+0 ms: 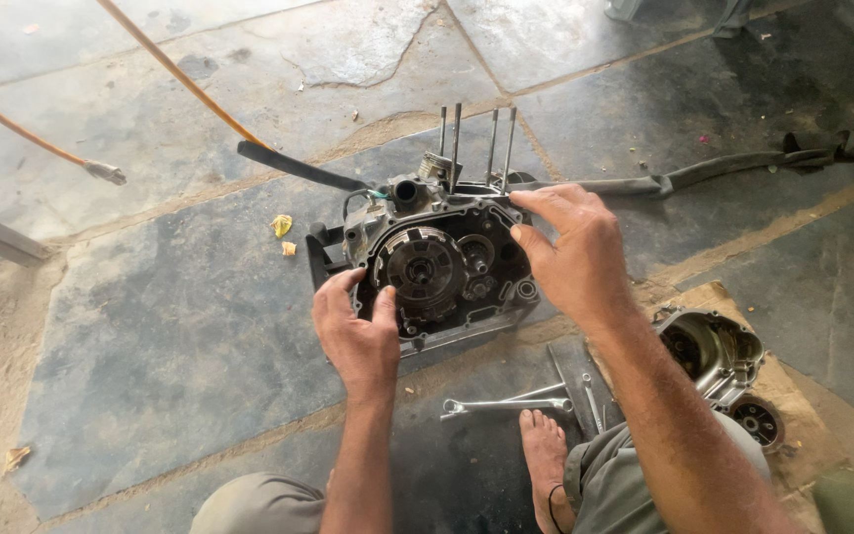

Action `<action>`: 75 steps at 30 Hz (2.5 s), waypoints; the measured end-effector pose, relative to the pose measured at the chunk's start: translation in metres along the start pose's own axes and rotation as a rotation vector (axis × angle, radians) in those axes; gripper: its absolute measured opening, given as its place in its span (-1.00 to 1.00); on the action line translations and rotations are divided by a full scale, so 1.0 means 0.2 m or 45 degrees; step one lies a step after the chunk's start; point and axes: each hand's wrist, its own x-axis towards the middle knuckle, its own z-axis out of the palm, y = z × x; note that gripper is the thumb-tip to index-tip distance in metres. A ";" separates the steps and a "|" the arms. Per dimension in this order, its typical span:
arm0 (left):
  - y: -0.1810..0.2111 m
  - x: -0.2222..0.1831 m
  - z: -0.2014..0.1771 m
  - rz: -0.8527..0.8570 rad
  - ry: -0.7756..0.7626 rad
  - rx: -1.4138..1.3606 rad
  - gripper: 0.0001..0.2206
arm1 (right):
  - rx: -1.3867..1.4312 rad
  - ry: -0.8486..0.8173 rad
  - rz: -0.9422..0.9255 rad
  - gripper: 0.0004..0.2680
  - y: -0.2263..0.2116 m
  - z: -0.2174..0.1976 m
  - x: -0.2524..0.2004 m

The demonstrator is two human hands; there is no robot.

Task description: The person disassembles and handles internal components of a motorcycle engine case, removing gears and placing parts into the open housing.

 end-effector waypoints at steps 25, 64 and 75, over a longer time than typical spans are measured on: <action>0.16 0.10 0.22 0.757 -0.229 0.763 -0.95 | -0.032 0.109 -0.021 -0.73 0.05 -0.10 -0.03; 0.06 0.16 0.34 0.983 -0.421 0.972 -0.92 | -0.032 -0.021 0.035 -0.71 0.07 -0.11 -0.05; 0.08 0.15 0.35 0.925 -0.401 0.981 -0.90 | -0.051 0.008 0.029 -0.73 0.07 -0.11 -0.05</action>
